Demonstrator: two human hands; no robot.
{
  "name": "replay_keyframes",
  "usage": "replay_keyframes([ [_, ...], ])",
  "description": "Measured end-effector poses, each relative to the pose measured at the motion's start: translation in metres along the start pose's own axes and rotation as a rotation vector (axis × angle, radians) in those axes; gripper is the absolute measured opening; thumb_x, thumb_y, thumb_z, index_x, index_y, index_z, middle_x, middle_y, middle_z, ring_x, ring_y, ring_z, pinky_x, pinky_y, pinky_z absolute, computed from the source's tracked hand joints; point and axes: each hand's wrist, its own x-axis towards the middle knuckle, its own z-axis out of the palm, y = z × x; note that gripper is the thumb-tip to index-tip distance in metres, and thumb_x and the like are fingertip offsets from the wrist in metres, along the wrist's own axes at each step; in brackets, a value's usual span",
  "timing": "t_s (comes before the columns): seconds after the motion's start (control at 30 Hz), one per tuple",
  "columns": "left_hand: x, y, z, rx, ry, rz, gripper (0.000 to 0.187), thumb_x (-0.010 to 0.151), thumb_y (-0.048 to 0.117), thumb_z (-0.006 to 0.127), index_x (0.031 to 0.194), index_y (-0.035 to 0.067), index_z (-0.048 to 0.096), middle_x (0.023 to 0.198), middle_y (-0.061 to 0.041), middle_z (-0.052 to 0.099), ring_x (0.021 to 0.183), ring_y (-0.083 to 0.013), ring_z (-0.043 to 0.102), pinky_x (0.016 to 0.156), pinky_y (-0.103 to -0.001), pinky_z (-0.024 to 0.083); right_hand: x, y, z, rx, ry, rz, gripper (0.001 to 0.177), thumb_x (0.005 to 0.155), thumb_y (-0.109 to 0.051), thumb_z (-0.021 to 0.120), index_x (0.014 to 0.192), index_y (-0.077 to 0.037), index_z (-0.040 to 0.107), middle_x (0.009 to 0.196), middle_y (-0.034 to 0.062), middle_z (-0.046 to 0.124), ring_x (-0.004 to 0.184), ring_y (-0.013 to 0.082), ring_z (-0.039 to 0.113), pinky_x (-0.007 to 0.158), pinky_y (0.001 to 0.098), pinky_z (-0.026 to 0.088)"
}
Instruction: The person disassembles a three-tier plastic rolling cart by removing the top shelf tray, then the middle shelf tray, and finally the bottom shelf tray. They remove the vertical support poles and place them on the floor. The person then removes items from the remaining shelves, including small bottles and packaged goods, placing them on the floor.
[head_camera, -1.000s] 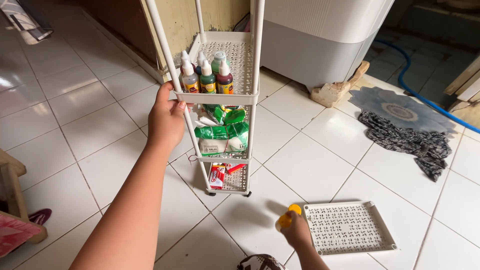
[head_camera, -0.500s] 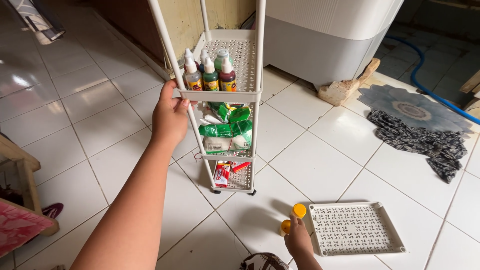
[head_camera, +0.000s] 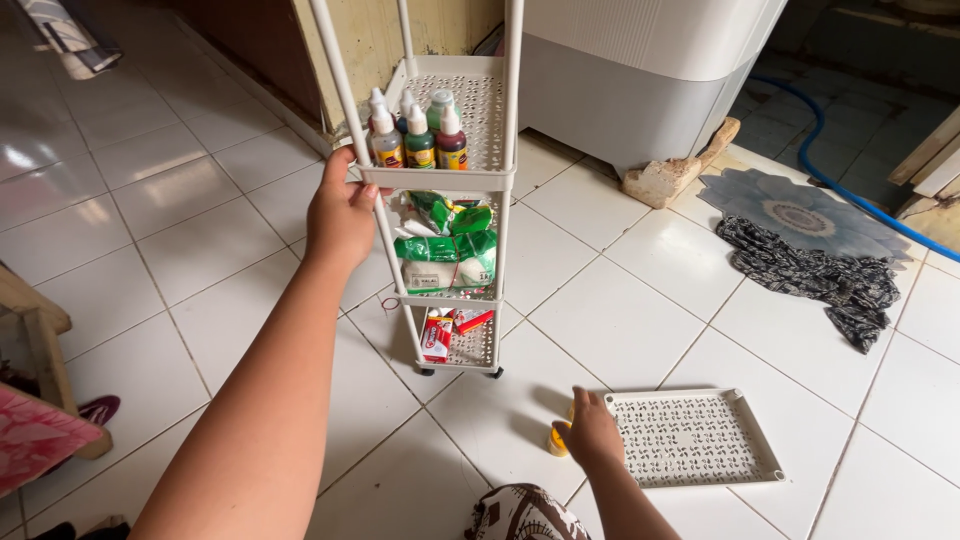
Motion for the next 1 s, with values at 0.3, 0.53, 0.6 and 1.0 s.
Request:
replay_keyframes([
  [0.3,0.001,-0.002,-0.001,-0.013,-0.016,0.018,0.043,0.103,0.006,0.053,0.144,0.019,0.045,0.105,-0.006,0.079,0.1,-0.0152,0.074,0.09,-0.033,0.053,0.006,-0.009,-0.02,-0.059,0.162,-0.081,0.088,0.084,-0.044,0.079,0.152,-0.014,0.033,0.162,0.0169,0.028,0.146,0.0318,0.037,0.114,0.0427,0.041],
  [0.53,0.0,0.0,0.001,-0.005,0.006,0.003,0.045,0.101,0.006,0.054,0.143,0.02,0.045,0.106,-0.005,0.078,0.102,-0.0175,0.073,0.091,-0.034,0.053,-0.009,-0.047,-0.069,0.336,0.707,-0.378,0.041,0.088,-0.026,0.075,0.122,-0.007,0.065,0.133,0.0145,0.064,0.126,0.0346,0.058,0.103,0.0448,0.049],
  [0.6,0.0,0.001,0.002,0.021,0.012,-0.01,0.043,0.102,0.008,0.054,0.142,0.02,0.046,0.105,-0.004,0.078,0.101,-0.0186,0.073,0.09,-0.035,0.053,-0.014,-0.071,-0.097,0.41,0.862,-0.461,0.036,0.087,-0.022,0.076,0.118,-0.006,0.067,0.125,0.0136,0.067,0.119,0.0343,0.062,0.1,0.0436,0.05],
  [1.0,-0.014,0.016,0.0,0.084,0.047,-0.064,0.043,0.102,0.012,0.055,0.142,0.025,0.047,0.102,-0.004,0.077,0.099,-0.0246,0.072,0.088,-0.041,0.052,-0.074,-0.19,-0.244,0.94,0.696,-0.781,0.039,0.094,-0.023,0.072,0.125,-0.004,0.06,0.127,0.0106,0.069,0.103,0.019,0.071,0.081,0.0338,0.059],
])
